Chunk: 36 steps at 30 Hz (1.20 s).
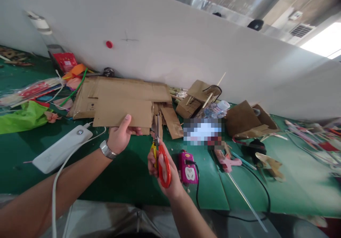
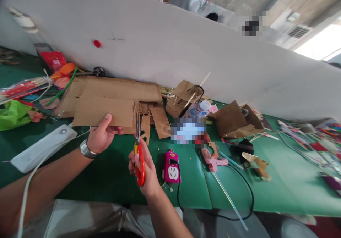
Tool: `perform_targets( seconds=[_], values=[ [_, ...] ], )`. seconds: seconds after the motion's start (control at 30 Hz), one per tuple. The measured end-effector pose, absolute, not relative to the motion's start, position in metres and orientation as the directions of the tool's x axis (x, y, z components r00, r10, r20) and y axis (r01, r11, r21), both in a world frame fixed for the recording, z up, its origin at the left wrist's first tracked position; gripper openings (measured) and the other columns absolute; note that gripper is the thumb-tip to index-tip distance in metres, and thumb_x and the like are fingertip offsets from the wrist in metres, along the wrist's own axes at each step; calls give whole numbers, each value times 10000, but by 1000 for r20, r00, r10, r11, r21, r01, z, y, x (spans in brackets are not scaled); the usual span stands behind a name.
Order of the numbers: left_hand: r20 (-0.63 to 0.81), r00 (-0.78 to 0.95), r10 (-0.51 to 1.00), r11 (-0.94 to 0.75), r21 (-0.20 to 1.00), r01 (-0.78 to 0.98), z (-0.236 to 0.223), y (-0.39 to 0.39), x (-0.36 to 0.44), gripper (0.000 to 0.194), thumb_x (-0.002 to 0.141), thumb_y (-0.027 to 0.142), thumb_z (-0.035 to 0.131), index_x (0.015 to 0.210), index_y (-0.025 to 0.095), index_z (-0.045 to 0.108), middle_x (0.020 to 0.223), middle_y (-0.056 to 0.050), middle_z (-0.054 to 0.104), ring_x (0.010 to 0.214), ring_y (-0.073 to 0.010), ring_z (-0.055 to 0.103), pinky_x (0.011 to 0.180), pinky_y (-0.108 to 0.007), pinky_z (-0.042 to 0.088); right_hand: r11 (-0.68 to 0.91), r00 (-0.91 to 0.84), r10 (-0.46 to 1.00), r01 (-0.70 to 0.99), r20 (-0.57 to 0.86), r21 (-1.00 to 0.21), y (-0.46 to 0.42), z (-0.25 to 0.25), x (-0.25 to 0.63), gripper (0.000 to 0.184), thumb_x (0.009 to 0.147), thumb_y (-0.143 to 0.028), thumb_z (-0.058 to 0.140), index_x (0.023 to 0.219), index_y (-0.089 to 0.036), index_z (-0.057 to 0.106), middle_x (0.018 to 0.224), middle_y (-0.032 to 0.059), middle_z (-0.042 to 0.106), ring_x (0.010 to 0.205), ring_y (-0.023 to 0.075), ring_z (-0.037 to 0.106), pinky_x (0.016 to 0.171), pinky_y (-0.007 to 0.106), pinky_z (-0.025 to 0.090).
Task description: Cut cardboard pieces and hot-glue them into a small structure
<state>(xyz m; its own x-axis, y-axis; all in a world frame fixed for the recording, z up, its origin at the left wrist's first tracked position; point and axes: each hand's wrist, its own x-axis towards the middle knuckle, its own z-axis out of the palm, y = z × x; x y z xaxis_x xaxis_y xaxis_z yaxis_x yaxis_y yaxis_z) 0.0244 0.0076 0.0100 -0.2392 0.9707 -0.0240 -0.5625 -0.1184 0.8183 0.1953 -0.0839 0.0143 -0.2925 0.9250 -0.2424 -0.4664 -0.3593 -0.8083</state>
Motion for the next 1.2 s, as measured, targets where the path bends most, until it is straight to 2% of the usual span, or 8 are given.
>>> perform_targets(
  seconds=[0.17, 0.4, 0.73, 0.9, 1.07, 1.2],
  values=[
    [-25, -174, 985, -66, 864, -500, 4, 3, 27, 256, 910, 466, 722, 874, 214, 749, 656, -45, 753, 541, -226, 736, 533, -341, 639, -348, -316, 924, -464, -215, -815, -79, 14, 192, 667, 894, -590, 752, 1466, -334, 525, 814, -39, 444, 579, 90, 335, 516, 237, 193],
    [-43, -168, 985, -43, 878, -476, 3, 1, 29, 358, 908, 539, 726, 850, 187, 755, 632, -65, 752, 561, -231, 747, 582, -345, 658, -357, -334, 918, -459, -214, -814, -78, 11, 194, 703, 898, -563, 754, 1510, -336, 493, 853, -31, 457, 584, 86, 328, 505, 231, 181],
    [-11, -181, 983, -77, 879, -471, 5, 2, 29, 289, 889, 513, 729, 928, 227, 745, 662, -34, 754, 580, -233, 746, 573, -358, 650, -352, -345, 915, -421, -212, -836, -79, 19, 194, 678, 890, -616, 745, 1461, -312, 540, 817, -40, 412, 577, 94, 283, 504, 242, 163],
    [-20, -172, 985, -66, 876, -478, 5, 3, 29, 304, 877, 521, 743, 956, 228, 750, 668, -35, 755, 603, -242, 756, 577, -362, 652, -328, -334, 922, -408, -195, -852, -80, 19, 195, 638, 900, -595, 748, 1434, -301, 562, 809, -38, 433, 577, 92, 319, 496, 235, 175],
    [-34, -129, 991, -30, 886, -463, 0, 2, 27, 351, 911, 556, 717, 876, 211, 766, 667, -64, 762, 607, -252, 764, 611, -376, 669, -333, -304, 927, -397, -219, -856, -78, 21, 194, 681, 880, -599, 765, 1450, -285, 563, 779, -44, 456, 557, 93, 337, 480, 231, 202],
    [-27, -116, 993, -26, 899, -437, -4, 1, 25, 392, 911, 575, 720, 864, 189, 771, 683, -82, 770, 635, -268, 778, 652, -387, 679, -364, -277, 923, -402, -268, -840, -77, 24, 194, 628, 874, -548, 781, 1417, -287, 600, 775, -49, 469, 534, 76, 348, 486, 222, 227]
  ],
)
